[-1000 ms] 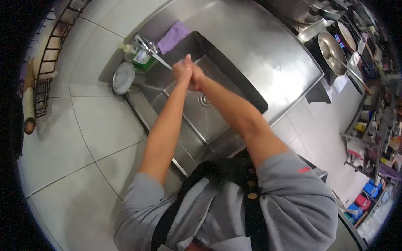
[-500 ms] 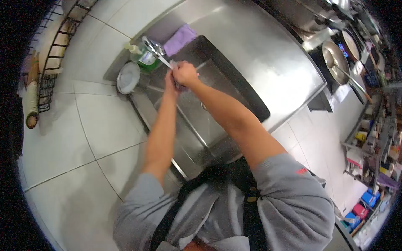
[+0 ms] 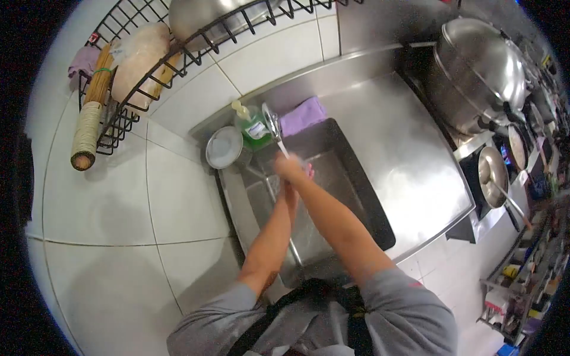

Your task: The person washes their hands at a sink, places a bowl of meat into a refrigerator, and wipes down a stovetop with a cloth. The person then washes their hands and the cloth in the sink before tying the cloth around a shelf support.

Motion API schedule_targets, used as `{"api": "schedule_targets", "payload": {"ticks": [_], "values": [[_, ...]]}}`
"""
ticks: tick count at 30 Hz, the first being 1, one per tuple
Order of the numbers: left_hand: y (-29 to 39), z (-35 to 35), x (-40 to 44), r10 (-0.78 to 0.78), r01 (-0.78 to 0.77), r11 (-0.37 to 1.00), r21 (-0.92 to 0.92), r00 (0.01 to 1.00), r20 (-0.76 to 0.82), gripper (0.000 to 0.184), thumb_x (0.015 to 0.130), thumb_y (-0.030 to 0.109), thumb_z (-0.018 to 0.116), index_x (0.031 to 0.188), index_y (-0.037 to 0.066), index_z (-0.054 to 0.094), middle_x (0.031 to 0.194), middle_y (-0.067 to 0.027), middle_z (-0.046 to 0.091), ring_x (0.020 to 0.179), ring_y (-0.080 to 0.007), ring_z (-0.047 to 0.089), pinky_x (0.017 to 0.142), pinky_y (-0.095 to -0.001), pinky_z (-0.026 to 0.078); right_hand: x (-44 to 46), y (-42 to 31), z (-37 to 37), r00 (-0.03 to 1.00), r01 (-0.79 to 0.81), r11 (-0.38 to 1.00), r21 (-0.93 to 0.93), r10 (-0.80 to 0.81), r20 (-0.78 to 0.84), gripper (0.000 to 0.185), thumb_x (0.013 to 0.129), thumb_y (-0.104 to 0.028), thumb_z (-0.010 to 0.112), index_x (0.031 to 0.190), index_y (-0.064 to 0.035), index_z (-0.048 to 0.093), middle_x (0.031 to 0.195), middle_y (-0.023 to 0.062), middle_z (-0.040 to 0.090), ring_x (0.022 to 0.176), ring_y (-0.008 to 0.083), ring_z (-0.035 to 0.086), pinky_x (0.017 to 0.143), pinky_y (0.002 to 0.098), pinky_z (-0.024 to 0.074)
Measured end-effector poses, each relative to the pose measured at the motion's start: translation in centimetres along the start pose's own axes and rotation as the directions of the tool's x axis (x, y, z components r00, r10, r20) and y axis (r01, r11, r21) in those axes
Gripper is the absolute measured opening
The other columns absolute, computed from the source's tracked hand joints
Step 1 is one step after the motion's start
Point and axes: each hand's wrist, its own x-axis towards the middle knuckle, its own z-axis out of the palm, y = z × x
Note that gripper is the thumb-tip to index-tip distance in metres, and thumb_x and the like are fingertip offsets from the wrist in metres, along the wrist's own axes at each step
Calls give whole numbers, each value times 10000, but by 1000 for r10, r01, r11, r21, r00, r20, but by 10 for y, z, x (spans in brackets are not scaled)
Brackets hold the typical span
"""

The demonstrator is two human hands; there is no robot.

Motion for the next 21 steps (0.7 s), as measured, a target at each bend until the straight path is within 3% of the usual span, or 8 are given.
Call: {"api": "schedule_targets", "payload": {"ticks": [1,4,5,10,15,17,19,21], "values": [[0,-7,13,-36,37,993,113,999,-13,425,758,241,578,1119,22,534,1060,-171,595,968,-276,583,740,-383,510,-14,-3,-8,974,228,917,-327,-207,98,232,778,-239,533,903,-96,667,851,171,662,805,348,648,666,429,512],[-5,-16,52,-112,105,888,447,994,-12,467,730,240,614,1126,10,526,1064,-174,591,967,-272,582,736,-377,507,-19,20,-32,936,323,894,-311,-252,247,268,749,-288,556,923,-113,661,891,160,658,825,323,646,705,422,505],[-6,-19,67,-118,97,818,567,993,0,482,721,240,625,1129,6,524,1066,-175,589,967,-271,581,735,-375,507,-37,-10,-89,989,86,964,-251,-53,138,182,680,-193,594,803,-88,678,811,114,669,792,292,645,724,373,513],[-8,-35,115,-111,-22,411,911,991,74,558,674,239,684,1141,-14,512,1072,-181,582,964,-264,579,727,-365,503,13,-12,-131,903,426,886,-183,-403,150,269,638,-137,608,894,-87,675,809,159,648,754,318,634,679,381,505],[17,-80,132,-128,-122,354,927,976,177,639,627,238,743,1153,-33,500,1079,-186,576,962,-257,576,720,-355,499,76,-21,-93,628,772,619,148,-778,-18,436,673,-46,533,1107,-84,551,744,190,633,699,339,629,640,419,489],[32,-84,121,-70,-71,332,941,993,100,655,650,236,740,1176,-50,474,1103,-193,562,963,-251,575,726,-360,489,87,-29,-84,687,707,701,88,-711,148,448,677,-45,530,1123,-86,526,749,199,628,684,334,627,630,420,489],[35,-18,80,110,131,-74,989,986,-122,554,690,246,719,1140,-17,531,1077,-166,590,974,-245,576,765,-372,471,93,-41,-80,731,640,768,6,-611,304,460,682,-45,528,1140,-88,500,753,207,623,670,329,626,621,421,489],[52,68,30,70,15,-106,994,998,-7,428,715,249,698,1064,26,593,994,-136,626,939,-246,594,763,-367,473,95,-53,-75,757,569,817,-92,-477,447,473,687,-45,525,1156,-90,475,757,216,618,655,324,625,612,422,490]]}}
